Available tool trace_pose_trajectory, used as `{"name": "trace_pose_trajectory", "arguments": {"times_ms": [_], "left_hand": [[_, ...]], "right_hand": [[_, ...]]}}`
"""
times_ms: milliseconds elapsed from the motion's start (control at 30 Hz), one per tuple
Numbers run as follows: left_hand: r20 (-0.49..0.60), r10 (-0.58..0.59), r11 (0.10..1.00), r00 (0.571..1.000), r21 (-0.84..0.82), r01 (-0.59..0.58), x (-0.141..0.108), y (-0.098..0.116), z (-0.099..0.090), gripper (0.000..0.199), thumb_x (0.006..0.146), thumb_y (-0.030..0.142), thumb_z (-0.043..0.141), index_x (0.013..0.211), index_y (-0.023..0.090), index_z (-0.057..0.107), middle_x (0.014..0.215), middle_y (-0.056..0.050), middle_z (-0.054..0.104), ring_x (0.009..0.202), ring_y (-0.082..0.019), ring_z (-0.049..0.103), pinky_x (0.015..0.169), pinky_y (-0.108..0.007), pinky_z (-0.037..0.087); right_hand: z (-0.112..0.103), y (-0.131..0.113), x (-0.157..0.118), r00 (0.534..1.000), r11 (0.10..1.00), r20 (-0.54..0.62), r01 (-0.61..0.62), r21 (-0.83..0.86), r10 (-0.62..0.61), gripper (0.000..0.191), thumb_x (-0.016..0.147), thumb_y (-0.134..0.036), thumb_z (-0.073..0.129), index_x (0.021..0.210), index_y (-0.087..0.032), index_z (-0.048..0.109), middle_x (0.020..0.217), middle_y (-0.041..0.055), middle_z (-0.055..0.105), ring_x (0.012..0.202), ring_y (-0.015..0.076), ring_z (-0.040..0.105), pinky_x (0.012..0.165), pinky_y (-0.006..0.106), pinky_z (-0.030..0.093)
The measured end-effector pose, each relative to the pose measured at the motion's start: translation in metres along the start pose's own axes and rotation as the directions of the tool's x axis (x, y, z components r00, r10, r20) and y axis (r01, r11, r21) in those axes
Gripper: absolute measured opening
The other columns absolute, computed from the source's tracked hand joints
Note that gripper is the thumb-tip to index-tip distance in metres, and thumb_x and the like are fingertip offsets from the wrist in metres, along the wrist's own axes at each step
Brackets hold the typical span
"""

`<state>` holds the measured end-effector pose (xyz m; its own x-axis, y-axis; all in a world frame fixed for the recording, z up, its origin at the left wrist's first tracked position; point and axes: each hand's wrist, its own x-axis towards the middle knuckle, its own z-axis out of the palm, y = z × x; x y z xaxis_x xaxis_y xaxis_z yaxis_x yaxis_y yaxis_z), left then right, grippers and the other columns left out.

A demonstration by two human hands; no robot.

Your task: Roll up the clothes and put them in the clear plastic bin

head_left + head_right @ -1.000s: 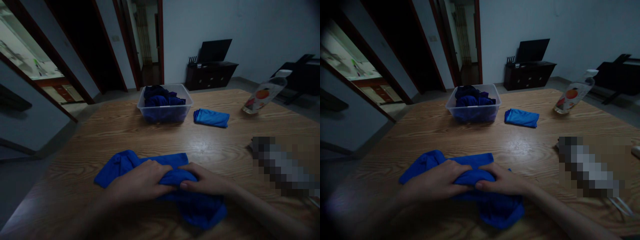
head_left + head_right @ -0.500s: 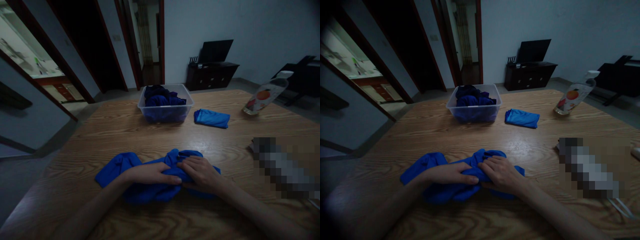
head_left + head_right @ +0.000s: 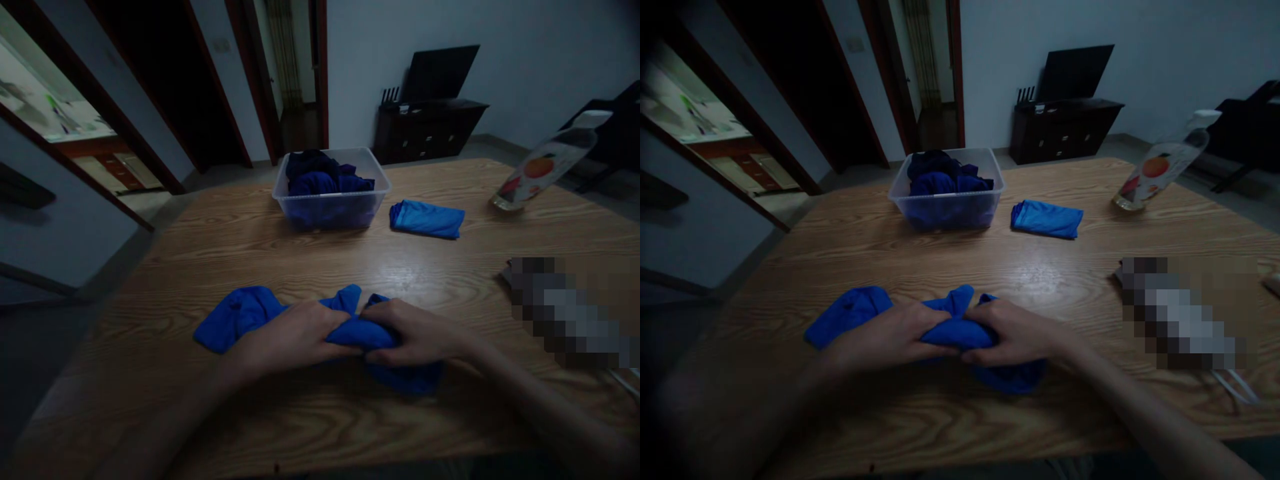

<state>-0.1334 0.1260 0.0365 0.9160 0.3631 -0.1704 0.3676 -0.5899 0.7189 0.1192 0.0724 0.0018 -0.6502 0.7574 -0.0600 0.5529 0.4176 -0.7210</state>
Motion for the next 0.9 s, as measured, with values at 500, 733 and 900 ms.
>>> {"name": "trace_pose_trajectory", "arguments": {"times_ms": [500, 733, 900], "left_hand": [[0.094, -0.141, 0.975, 0.986, -0.159, 0.155, 0.005, -0.016, -0.006, 0.054, 0.092, 0.069, 0.062, 0.11, 0.02, 0.075, 0.1, -0.005, 0.075, 0.089, -0.022, 0.069, 0.083, -0.031, 0.05], [0.1, -0.131, 0.947, 0.986, -0.28, 0.154, 0.017, -0.034, 0.002, 0.055, 0.094, 0.066, 0.059, 0.112, 0.017, 0.074, 0.104, -0.006, 0.075, 0.094, -0.023, 0.068, 0.086, -0.031, 0.051], [-0.004, -0.071, 0.983, 0.997, -0.17, 0.07, 0.012, -0.03, -0.004, 0.043, 0.098, 0.057, 0.06, 0.118, 0.021, 0.073, 0.114, -0.005, 0.074, 0.106, -0.024, 0.067, 0.097, -0.033, 0.048]], "right_hand": [[0.022, 0.019, 0.001, 0.976, 0.92, -0.215, -0.057, -0.388, -0.03, 0.044, 0.089, -0.037, 0.076, 0.124, -0.014, 0.06, 0.102, 0.011, 0.072, 0.082, 0.0237, 0.067, 0.071, 0.03, 0.045], [0.026, 0.024, 0.004, 0.936, 0.877, -0.319, -0.027, -0.481, -0.146, 0.031, 0.092, -0.035, 0.073, 0.112, -0.014, 0.061, 0.099, 0.0116, 0.072, 0.085, 0.0248, 0.069, 0.072, 0.031, 0.046], [0.013, 0.012, 0.002, 0.975, 0.983, -0.214, -0.09, -0.163, 0.054, 0.035, 0.09, -0.039, 0.074, 0.116, -0.018, 0.066, 0.1, 0.0061, 0.074, 0.085, 0.0214, 0.07, 0.073, 0.028, 0.047]]}}
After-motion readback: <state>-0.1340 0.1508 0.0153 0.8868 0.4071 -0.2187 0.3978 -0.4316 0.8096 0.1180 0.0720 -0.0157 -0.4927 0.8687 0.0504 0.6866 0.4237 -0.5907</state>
